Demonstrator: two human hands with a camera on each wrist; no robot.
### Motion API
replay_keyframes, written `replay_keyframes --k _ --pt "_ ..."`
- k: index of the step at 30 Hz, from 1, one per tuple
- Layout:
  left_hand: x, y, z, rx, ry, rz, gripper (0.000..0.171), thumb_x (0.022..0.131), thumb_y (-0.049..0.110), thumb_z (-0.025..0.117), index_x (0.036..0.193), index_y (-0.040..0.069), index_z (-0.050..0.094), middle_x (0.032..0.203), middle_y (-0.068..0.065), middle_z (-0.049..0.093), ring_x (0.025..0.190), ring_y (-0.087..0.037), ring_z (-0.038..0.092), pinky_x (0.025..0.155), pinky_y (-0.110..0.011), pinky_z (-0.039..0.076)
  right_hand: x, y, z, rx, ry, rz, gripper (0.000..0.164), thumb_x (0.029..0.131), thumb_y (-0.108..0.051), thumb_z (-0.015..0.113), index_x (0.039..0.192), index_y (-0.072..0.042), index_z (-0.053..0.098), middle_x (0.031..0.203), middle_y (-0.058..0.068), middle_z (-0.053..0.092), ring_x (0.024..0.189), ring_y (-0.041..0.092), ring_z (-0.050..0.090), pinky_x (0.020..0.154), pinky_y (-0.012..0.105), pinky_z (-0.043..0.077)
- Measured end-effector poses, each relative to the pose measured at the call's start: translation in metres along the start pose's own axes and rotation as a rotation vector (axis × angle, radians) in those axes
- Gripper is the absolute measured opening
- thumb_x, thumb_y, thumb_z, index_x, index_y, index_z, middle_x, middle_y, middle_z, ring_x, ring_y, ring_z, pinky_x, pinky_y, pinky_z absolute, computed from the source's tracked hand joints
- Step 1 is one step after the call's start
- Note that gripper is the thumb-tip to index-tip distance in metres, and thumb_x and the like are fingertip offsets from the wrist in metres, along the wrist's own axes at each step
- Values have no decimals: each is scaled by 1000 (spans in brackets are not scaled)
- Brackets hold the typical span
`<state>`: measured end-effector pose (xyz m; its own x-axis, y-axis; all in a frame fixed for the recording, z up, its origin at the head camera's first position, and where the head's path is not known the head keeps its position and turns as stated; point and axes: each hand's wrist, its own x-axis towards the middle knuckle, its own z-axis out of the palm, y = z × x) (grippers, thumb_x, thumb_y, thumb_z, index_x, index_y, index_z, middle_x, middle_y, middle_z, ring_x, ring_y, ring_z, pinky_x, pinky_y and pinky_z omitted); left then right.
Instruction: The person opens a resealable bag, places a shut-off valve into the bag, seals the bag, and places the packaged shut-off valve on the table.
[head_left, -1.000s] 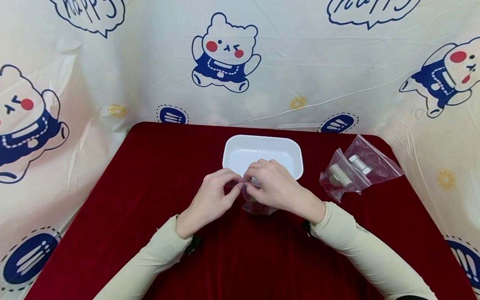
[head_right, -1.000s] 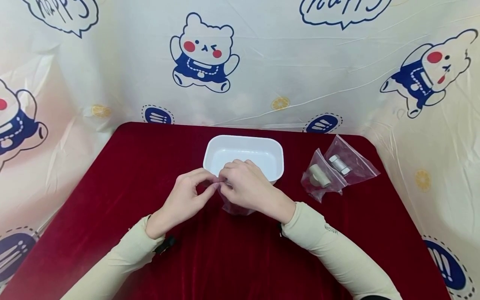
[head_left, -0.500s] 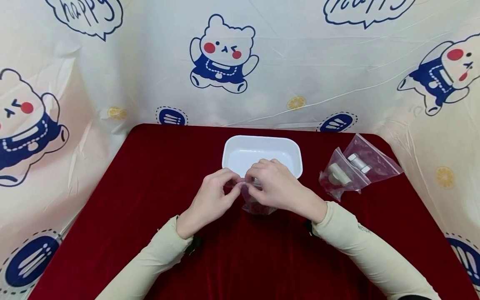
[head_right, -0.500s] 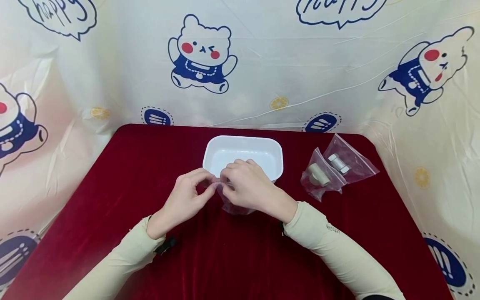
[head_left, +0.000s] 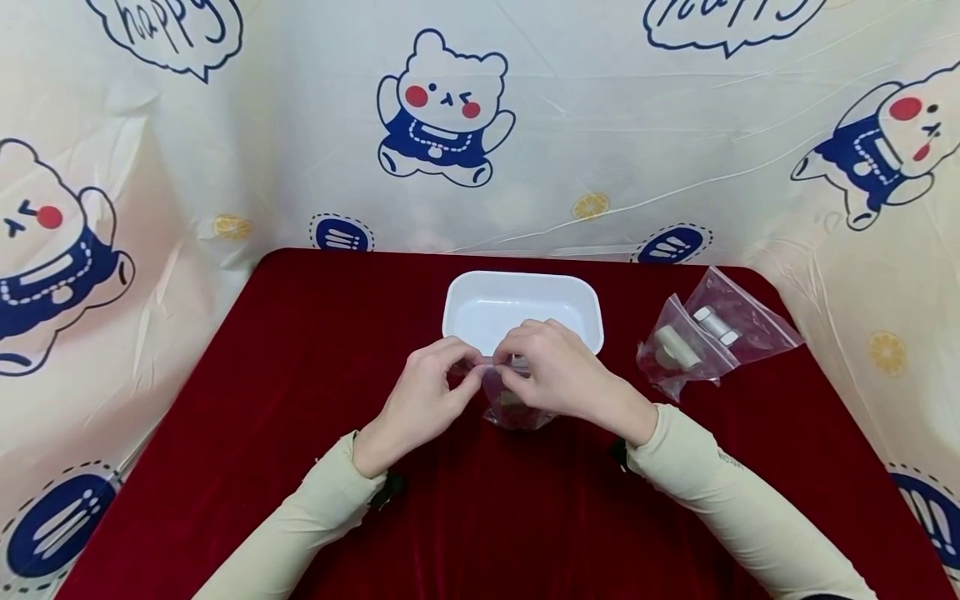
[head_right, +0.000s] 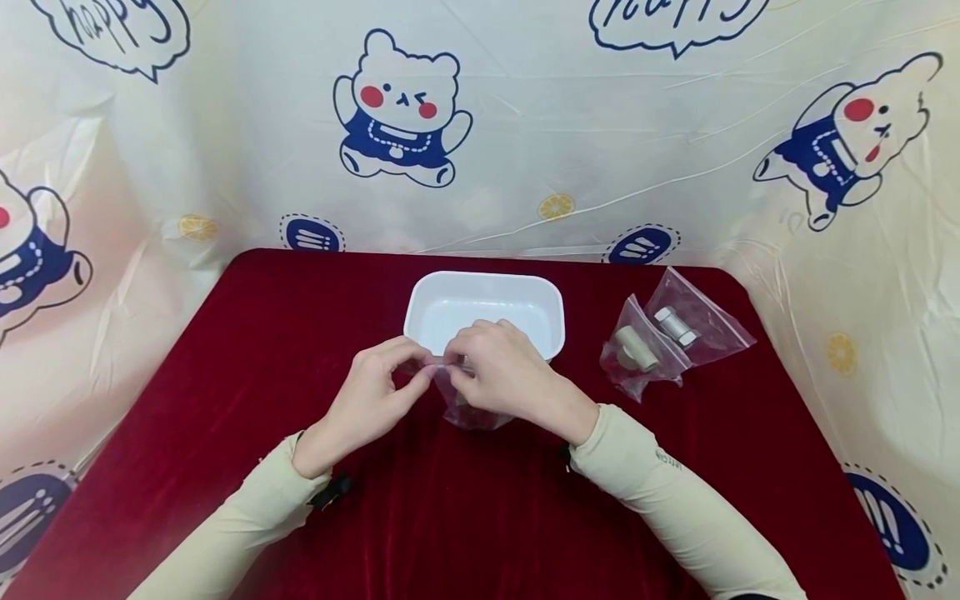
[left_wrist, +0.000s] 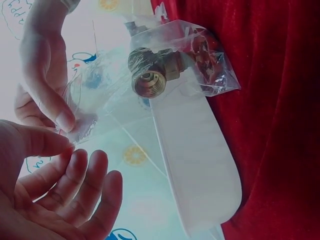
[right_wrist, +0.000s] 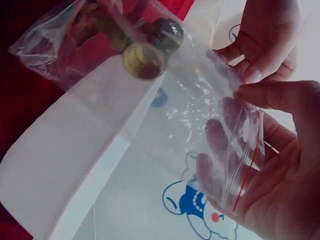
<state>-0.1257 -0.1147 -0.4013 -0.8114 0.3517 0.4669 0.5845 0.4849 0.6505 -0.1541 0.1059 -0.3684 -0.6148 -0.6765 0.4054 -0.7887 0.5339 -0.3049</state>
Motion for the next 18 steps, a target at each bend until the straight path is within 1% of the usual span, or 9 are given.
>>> replay_keyframes --k 5,8,12,18 --pt "0 -1 -1 4 -1 -2 6 95 4 73 96 10 76 93 3 68 81 -14 63 66 -40 55 -3 5 -1 1 -15 33 4 87 -12 77 91 -14 78 86 -6 72 77 16 62 73 39 49" --pt "0 -2 -1 6 -3 -12 6 95 5 73 96 10 76 93 3 68 81 -13 62 67 -39 56 -5 5 -2 8 -8 50 5 86 -12 76 90 -14 77 85 -6 71 77 16 62 75 40 50" --pt "0 -2 -1 2 -7 -22 6 95 5 73 96 11 76 93 4 68 81 -9 61 67 -37 56 -6 6 -3 25 4 51 5 86 -11 74 89 -13 77 84 -6 70 77 16 62 77 41 51" --pt "0 -1 -1 -2 -15 -28 6 96 5 73 96 10 75 93 4 68 81 -9 61 68 -41 57 -8 6 -3 15 24 35 6 86 -9 74 87 -14 76 83 -7 70 75 16 62 70 38 48"
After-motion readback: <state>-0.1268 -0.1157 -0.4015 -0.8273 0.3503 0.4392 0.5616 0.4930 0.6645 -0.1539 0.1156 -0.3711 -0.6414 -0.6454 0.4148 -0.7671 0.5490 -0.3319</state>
